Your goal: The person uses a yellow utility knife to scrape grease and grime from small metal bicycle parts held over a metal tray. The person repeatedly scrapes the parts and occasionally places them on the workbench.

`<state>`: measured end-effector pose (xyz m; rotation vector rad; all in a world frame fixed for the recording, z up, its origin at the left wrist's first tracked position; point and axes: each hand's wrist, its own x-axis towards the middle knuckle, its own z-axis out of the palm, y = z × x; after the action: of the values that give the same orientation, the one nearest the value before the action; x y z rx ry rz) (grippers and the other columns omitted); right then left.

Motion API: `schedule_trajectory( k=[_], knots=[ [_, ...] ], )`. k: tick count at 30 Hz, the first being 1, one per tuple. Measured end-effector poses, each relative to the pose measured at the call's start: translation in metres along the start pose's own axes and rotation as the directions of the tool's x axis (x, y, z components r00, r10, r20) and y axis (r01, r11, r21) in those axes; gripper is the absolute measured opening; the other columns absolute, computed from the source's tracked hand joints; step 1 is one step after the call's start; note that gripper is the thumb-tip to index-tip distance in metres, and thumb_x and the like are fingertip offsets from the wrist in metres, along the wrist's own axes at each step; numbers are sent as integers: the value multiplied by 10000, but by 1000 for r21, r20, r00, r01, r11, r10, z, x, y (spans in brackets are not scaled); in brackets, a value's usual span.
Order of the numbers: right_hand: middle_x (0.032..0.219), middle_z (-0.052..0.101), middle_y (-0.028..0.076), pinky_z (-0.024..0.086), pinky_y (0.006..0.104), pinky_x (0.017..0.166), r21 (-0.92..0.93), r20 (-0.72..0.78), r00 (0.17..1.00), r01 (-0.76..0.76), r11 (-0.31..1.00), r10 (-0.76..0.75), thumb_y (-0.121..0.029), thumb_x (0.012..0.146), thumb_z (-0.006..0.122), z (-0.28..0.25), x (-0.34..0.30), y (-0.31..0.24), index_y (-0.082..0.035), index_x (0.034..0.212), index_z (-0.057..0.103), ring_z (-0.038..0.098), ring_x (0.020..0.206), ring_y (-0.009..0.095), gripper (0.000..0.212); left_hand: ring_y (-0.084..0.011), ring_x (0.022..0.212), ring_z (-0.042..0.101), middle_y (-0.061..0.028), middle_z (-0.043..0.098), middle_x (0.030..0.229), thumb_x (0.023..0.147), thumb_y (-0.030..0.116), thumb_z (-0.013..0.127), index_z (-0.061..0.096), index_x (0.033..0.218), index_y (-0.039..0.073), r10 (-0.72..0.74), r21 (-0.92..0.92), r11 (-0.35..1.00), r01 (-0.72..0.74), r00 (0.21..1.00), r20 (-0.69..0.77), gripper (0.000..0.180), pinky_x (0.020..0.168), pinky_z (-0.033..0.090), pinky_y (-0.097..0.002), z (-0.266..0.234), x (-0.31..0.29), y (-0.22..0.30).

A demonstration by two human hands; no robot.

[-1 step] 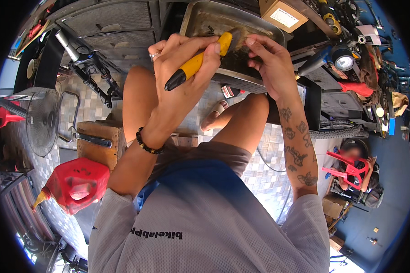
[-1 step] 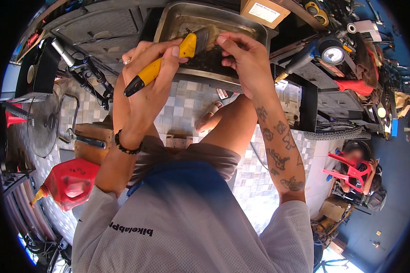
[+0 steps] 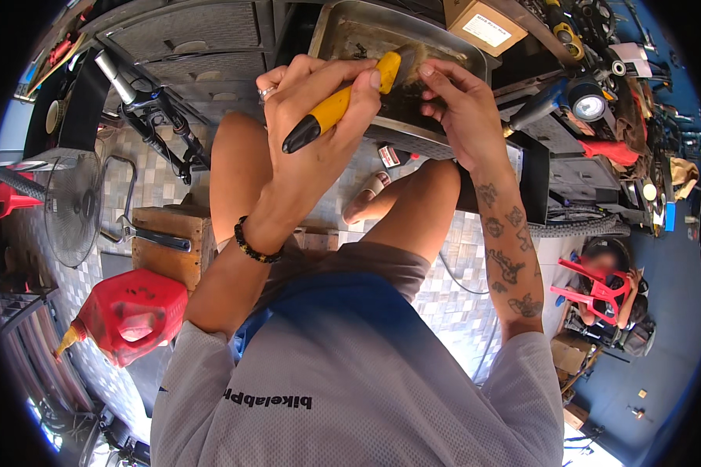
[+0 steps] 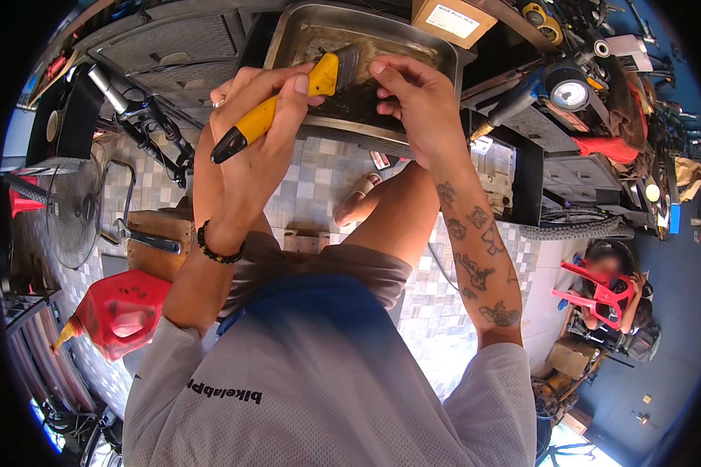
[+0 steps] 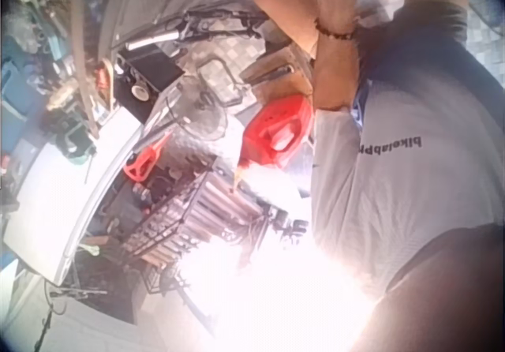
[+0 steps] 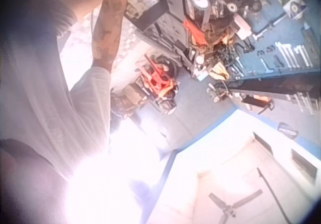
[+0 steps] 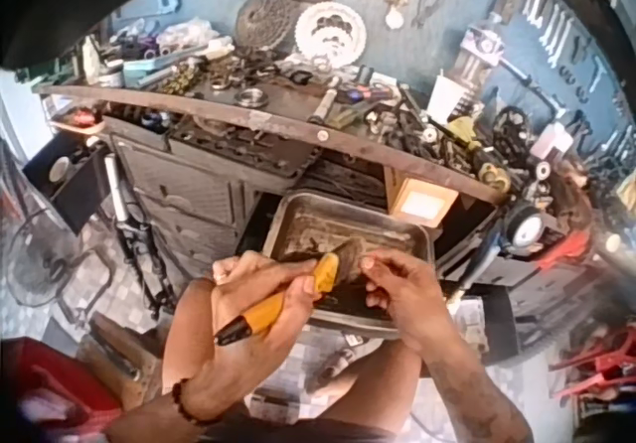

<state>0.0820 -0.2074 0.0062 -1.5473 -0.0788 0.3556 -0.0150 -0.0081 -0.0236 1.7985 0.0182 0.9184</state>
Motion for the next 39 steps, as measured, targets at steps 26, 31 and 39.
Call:
schedule_trajectory(
  k=[26, 31, 39],
  knots=[
    [1116, 849, 67, 579, 263, 760, -485, 78, 973, 227, 845, -217, -192, 1099, 824, -18, 5, -47, 35, 1294, 827, 692, 892, 78, 299, -175, 836, 708, -15, 841, 876, 906, 176, 942, 910, 1022, 115, 214, 233, 942, -242, 967, 139, 134, 905, 387, -378, -27, 24, -7],
    [1006, 811, 58, 577, 302, 749, -646, 258, 745, 606, 464, -615, -40, 1017, 849, -9, -20, -73, -32, 1153, 848, 737, 841, 139, 137, -191, 832, 710, -31, 821, 853, 919, 156, 926, 903, 1046, 84, 149, 245, 953, -177, 980, 130, 148, 927, 391, -399, -42, 18, 4],
    [988, 828, 40, 588, 324, 791, -639, 447, 672, 702, 316, -590, -52, 1019, 810, 12, 41, -135, -28, 1079, 845, 731, 881, 101, 74, -212, 836, 696, -45, 799, 848, 896, 115, 918, 900, 1068, 68, 129, 171, 974, -146, 986, 107, 179, 929, 401, -410, -32, 11, -3]
  ],
)
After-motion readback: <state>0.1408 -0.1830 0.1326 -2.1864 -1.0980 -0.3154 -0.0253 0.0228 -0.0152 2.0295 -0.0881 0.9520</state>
